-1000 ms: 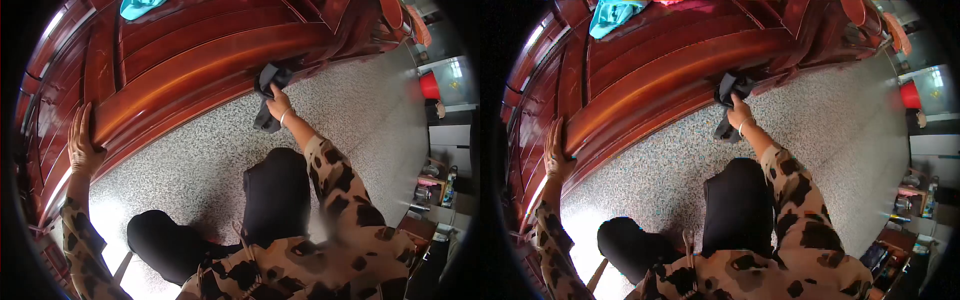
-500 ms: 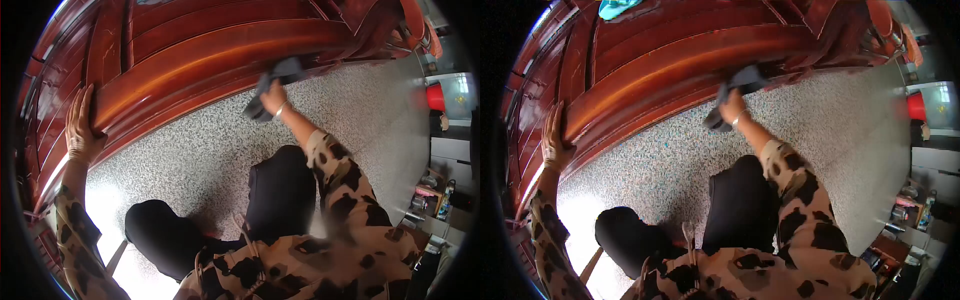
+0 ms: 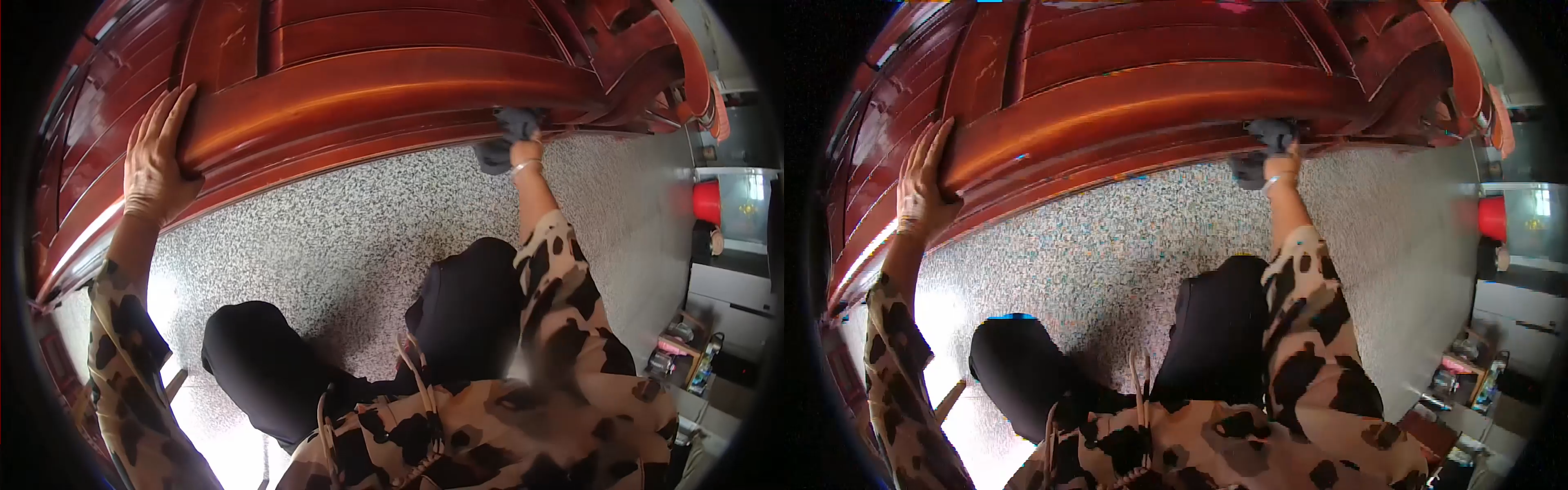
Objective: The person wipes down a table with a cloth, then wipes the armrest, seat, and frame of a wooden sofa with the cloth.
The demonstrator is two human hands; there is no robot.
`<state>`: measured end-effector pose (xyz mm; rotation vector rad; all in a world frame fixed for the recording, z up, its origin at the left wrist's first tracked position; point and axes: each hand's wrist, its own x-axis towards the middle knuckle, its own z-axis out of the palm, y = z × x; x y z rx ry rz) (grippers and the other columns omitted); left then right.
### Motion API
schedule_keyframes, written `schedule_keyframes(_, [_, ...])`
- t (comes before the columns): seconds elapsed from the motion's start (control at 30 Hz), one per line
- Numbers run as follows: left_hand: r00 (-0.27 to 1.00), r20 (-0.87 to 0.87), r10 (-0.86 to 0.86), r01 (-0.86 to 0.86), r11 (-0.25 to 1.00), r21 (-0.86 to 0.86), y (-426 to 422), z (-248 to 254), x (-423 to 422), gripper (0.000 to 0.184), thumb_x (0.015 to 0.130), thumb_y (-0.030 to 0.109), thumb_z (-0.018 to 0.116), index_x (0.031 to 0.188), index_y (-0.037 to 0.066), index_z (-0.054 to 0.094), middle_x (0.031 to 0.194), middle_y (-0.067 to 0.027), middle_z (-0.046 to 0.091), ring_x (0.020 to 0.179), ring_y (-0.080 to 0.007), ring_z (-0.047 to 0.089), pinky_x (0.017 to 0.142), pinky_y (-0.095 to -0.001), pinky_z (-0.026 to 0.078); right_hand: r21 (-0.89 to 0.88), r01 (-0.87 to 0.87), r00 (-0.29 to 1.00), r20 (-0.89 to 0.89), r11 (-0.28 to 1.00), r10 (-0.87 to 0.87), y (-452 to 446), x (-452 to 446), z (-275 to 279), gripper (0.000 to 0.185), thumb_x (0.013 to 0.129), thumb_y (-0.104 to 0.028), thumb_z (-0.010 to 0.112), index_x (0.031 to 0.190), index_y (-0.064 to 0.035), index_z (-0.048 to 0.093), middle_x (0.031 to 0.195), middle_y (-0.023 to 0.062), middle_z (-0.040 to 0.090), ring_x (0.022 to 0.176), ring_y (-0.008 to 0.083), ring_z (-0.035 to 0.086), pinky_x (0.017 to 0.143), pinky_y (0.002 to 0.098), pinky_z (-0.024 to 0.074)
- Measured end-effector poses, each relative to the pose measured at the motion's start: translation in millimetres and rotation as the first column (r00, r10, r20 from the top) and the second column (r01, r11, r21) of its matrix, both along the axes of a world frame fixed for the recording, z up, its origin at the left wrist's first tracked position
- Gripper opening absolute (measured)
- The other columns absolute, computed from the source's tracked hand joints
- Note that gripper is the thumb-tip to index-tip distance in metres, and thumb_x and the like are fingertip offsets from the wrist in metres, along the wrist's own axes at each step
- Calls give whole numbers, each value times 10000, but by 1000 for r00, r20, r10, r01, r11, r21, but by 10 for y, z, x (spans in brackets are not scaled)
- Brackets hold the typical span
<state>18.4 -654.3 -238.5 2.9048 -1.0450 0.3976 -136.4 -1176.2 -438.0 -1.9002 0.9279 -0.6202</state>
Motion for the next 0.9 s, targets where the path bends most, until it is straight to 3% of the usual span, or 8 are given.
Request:
schedule_keyframes(0.03, [1000,-10,4,-4,1000,4,-7,20,-7,965,494,51,720,1356,205,314,1336,-85,404,1246,-283,366,1054,-399,300,-162,-103,898,-440,981,22,86,226,-232,710,725,123,443,1380,-7,205,1240,220,466,1073,252,519,947,339,393])
schedule_keyframes(0.27, [1000,4,1,-1,1000,13,-2,-18,-1,954,507,62,715,1357,214,311,1336,-85,405,1250,-277,363,1057,-393,295,78,-432,884,-162,899,439,3186,342,-15,617,880,-103,323,1406,-70,2,1309,322,327,970,396,556,842,429,457])
schedule_keyframes(0.43, [1000,5,9,-9,1000,0,5,-7,-3,936,519,84,718,1355,211,316,1335,-84,408,1250,-266,365,1054,-390,294,-22,-816,503,-521,578,690,3371,366,366,684,870,-88,360,1410,-172,-50,1292,346,325,906,400,587,715,459,506])
schedule_keyframes(0.5, [1000,5,15,-15,1000,-7,8,-6,0,932,523,91,722,1354,209,317,1333,-83,409,1251,-262,365,1053,-390,294,441,-440,676,-409,782,612,2858,383,497,629,886,-547,292,1227,-41,442,1100,340,505,954,434,560,838,491,423])
schedule_keyframes(0.53, [1000,2,14,-14,1000,-12,12,-10,-9,928,528,98,726,1354,208,317,1332,-82,410,1251,-259,365,1052,-390,295,218,-423,748,-465,880,474,2573,304,436,856,813,-718,141,1044,-15,571,1043,330,542,1004,436,534,886,502,371])
schedule_keyframes(0.6, [999,0,47,-47,999,7,5,-4,-14,920,538,108,732,1353,207,317,1325,-79,415,1249,-254,367,1048,-389,297,-236,-756,535,-760,610,369,1847,52,369,498,875,-314,442,1348,-210,323,1122,250,487,983,412,546,794,488,451])
schedule_keyframes(0.67, [1000,19,16,-16,1000,-15,16,-1,-17,908,547,112,730,1351,205,319,1318,-78,419,1249,-248,367,1045,-385,298,-377,-726,571,-797,575,198,1605,-24,354,811,738,4,516,1400,-324,181,1068,195,453,892,379,559,722,436,484])
schedule_keyframes(0.9, [998,50,34,-35,999,10,46,-42,2,901,550,156,742,1346,204,324,1317,-85,419,1255,-237,362,1054,-379,289,-488,-212,868,-493,847,-66,1410,29,154,723,726,33,467,1381,-221,293,1207,248,434,1080,408,487,898,406,426])
